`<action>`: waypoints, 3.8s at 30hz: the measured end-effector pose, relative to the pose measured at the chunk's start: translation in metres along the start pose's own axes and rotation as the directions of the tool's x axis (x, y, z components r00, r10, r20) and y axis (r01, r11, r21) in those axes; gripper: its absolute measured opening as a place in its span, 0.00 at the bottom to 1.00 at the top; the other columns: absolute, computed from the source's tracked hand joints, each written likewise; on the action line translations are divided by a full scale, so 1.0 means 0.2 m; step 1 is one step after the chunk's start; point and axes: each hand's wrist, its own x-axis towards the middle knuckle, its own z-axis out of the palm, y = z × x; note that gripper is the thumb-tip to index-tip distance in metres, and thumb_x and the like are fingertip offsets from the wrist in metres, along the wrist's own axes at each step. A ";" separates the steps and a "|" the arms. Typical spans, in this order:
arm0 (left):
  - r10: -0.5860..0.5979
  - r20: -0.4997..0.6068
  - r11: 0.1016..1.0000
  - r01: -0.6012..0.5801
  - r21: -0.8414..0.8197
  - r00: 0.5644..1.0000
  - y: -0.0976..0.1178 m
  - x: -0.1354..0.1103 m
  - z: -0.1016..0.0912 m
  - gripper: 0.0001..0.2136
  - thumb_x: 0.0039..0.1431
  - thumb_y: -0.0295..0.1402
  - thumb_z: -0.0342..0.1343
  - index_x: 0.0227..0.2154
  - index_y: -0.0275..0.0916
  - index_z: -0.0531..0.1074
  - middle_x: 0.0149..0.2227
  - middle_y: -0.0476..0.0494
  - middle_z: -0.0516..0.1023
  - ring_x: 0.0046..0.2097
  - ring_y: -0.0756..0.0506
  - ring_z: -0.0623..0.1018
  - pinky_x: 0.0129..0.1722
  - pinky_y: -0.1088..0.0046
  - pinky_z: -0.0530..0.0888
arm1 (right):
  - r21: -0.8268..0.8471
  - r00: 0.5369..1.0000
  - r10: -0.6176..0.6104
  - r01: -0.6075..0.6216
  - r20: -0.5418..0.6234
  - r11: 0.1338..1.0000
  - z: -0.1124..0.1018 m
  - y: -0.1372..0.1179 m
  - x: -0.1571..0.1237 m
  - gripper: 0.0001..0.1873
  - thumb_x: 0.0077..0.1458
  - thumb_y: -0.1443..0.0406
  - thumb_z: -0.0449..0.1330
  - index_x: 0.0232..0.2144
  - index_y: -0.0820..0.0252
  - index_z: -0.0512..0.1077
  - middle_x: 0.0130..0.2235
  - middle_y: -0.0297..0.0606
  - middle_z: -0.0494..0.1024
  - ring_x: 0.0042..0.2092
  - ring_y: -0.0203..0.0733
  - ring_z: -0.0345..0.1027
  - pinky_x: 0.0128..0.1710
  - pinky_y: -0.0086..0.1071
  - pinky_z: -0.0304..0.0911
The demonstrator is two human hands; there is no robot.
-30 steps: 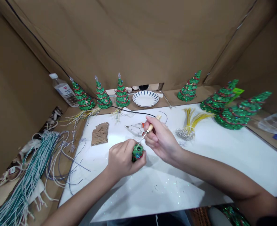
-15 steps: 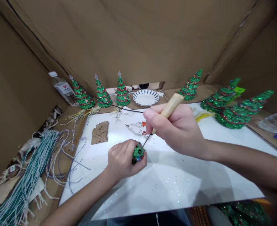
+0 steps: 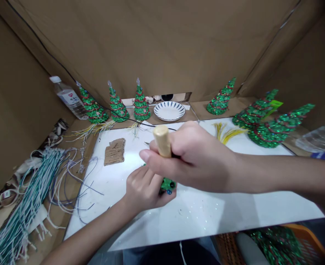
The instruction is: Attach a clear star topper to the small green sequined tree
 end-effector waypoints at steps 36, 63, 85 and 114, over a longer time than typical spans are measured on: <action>-0.071 0.083 0.994 0.077 -0.074 0.994 0.02 -0.07 -0.01 0.11 0.48 0.35 0.59 0.34 0.36 0.68 0.31 0.41 0.81 0.33 0.43 0.81 0.30 0.70 0.78 | 0.934 0.725 0.644 -0.355 0.245 0.046 0.23 0.24 -0.18 0.19 0.59 0.60 0.51 0.18 0.61 0.63 0.09 0.22 0.49 0.12 0.24 0.37 0.11 0.19 0.36; -0.066 0.091 0.997 0.070 -0.044 0.994 0.01 -0.06 -0.03 0.14 0.47 0.34 0.59 0.37 0.35 0.68 0.31 0.40 0.80 0.31 0.43 0.81 0.29 0.71 0.78 | 0.983 0.802 0.595 -0.145 0.052 0.110 0.24 0.18 -0.11 0.20 0.59 0.60 0.52 0.17 0.61 0.64 0.09 0.22 0.50 0.12 0.24 0.39 0.12 0.20 0.37; -0.423 0.383 0.814 0.530 -0.237 0.821 -0.11 -0.10 0.01 0.12 0.56 0.42 0.54 0.36 0.39 0.69 0.34 0.44 0.79 0.32 0.47 0.79 0.34 0.72 0.75 | 0.932 0.783 0.595 -0.057 -0.180 0.358 0.13 0.25 -0.09 0.22 0.53 0.48 0.58 0.23 0.60 0.67 0.13 0.24 0.57 0.14 0.25 0.47 0.12 0.22 0.41; -0.325 -0.056 0.932 0.310 -0.185 0.944 -0.08 0.14 -0.31 0.10 0.49 0.18 0.61 0.31 0.39 0.73 0.35 0.47 0.76 0.41 0.45 0.78 0.45 0.62 0.75 | 0.872 0.816 0.501 0.008 -0.289 0.490 0.08 0.24 -0.10 0.16 0.56 0.56 0.58 0.23 0.61 0.69 0.13 0.26 0.62 0.12 0.26 0.52 0.10 0.21 0.45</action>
